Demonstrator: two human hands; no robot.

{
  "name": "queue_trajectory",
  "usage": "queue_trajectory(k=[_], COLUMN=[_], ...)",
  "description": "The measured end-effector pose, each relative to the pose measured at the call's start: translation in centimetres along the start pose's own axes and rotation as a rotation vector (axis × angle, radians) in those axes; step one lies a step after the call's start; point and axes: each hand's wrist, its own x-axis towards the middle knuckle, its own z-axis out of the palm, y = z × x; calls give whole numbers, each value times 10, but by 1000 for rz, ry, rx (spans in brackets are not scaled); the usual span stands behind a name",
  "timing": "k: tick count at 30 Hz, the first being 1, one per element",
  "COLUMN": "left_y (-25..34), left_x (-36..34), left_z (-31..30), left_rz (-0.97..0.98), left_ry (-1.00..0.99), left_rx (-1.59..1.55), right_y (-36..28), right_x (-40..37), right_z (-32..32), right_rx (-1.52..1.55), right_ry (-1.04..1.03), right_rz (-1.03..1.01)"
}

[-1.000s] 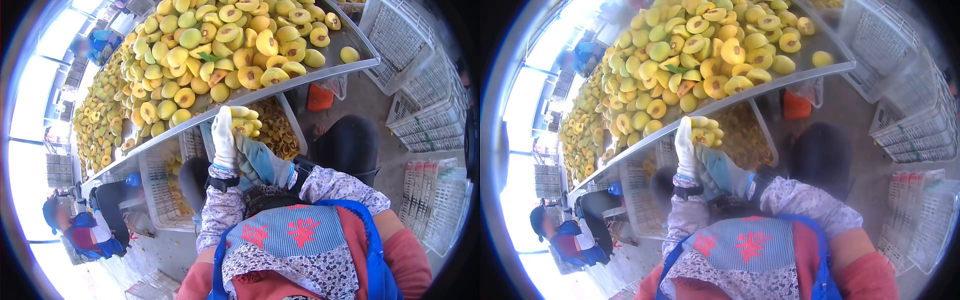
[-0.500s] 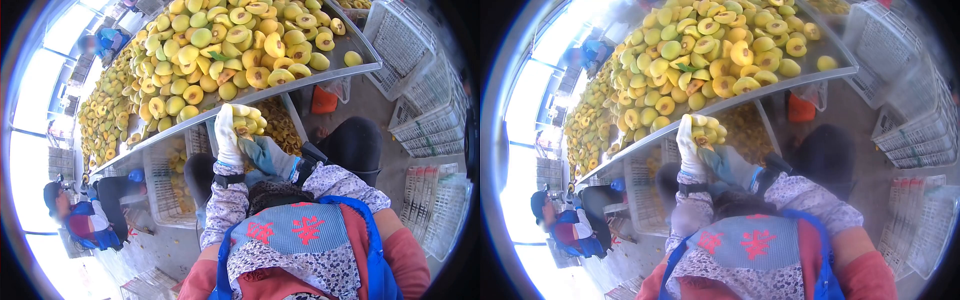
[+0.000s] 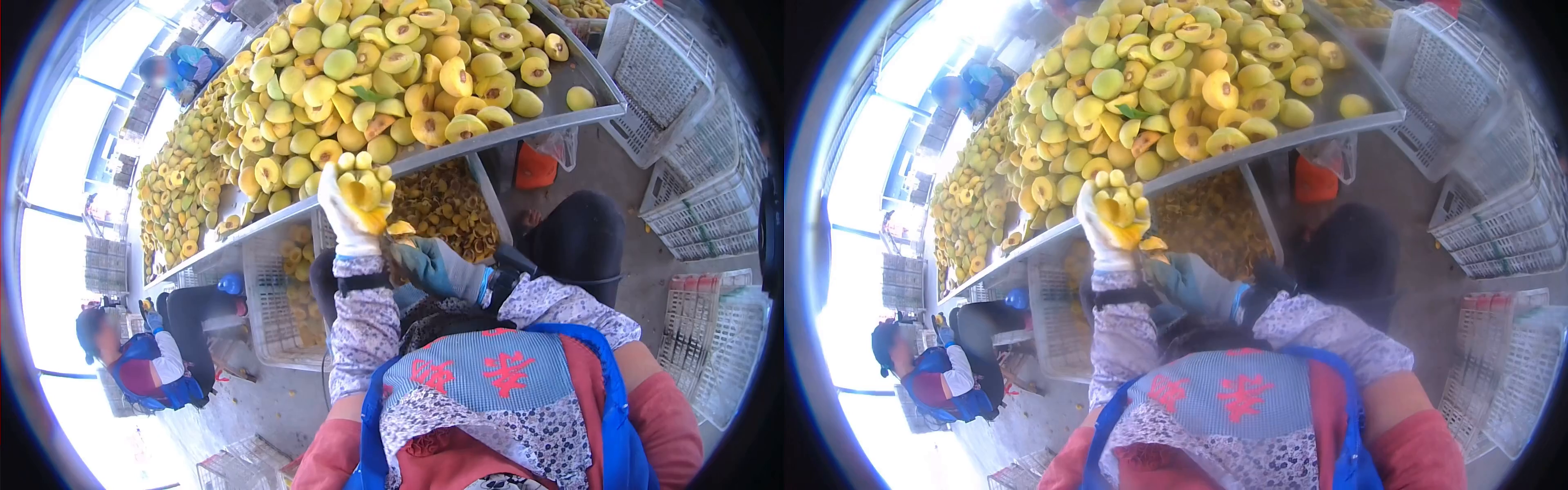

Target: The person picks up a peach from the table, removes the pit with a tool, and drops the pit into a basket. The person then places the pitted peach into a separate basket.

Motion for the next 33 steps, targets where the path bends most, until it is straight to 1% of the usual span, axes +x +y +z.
queue_trajectory(k=[1,2,3,4,5,6,8,9,10,11,12,13,14,16,17,19,20,22,23,24,26,28,30,31,32,33], left_y=[5,8,14,20,31,47,77,88,92,93,86,74,65,57,58,54,52,43,41,42,44,45,52,51,55,59], left_x=[-10,-16,-19,-23,-22,-22,-25,-22,-19,-19,-15,-6,4,25,45,86,88,90,83,84,91,99,109,113,108,104], left_z=[8,3,-1,-6,-30,-56,-66,-84,-100,-93,-83,-71,-57,-31,-32,-42,-33,-13,-2,-2,-7,-17,-28,-49,-46,-42], left_rz=[71,79,199,314,769,1211,668,740,803,868,867,898,926,745,747,720,722,382,273,277,150,166,189,525,532,548], left_ry=[50,60,82,102,149,183,364,545,735,749,754,560,361,374,377,463,461,443,361,361,275,258,172,193,193,206], left_rx=[80,77,146,219,894,1579,523,808,1091,1219,1216,1337,1449,1659,1657,1940,1937,2314,2430,2431,2299,2288,2239,2168,2166,1857], right_y=[0,-28,-69,-91,-65,-65,-65,-63,-66,-72,-79,-84,-78,-61,-62,-62,-62,-60,-61,-63,-72,-75,-76,-77,-79,-80], right_x=[3,10,22,29,29,30,30,28,30,34,36,42,43,44,44,41,41,42,43,46,51,52,53,55,55,56], right_z=[-14,-14,-13,-14,-24,-24,-22,-24,-24,-23,-20,-16,-20,-35,-38,-40,-41,-42,-40,-38,-32,-33,-32,-32,-31,-31], right_rx=[-147,-144,172,491,602,605,517,576,574,529,485,373,368,172,35,46,59,42,28,29,32,12,23,20,42,66], right_ry=[-59,-71,-85,-91,-132,-135,-25,-78,-78,-21,34,169,161,127,166,200,238,234,225,225,246,230,213,208,198,191], right_rz=[66,71,469,866,954,951,1071,1070,1070,1028,988,988,989,742,703,696,690,687,690,687,705,689,681,679,659,637])
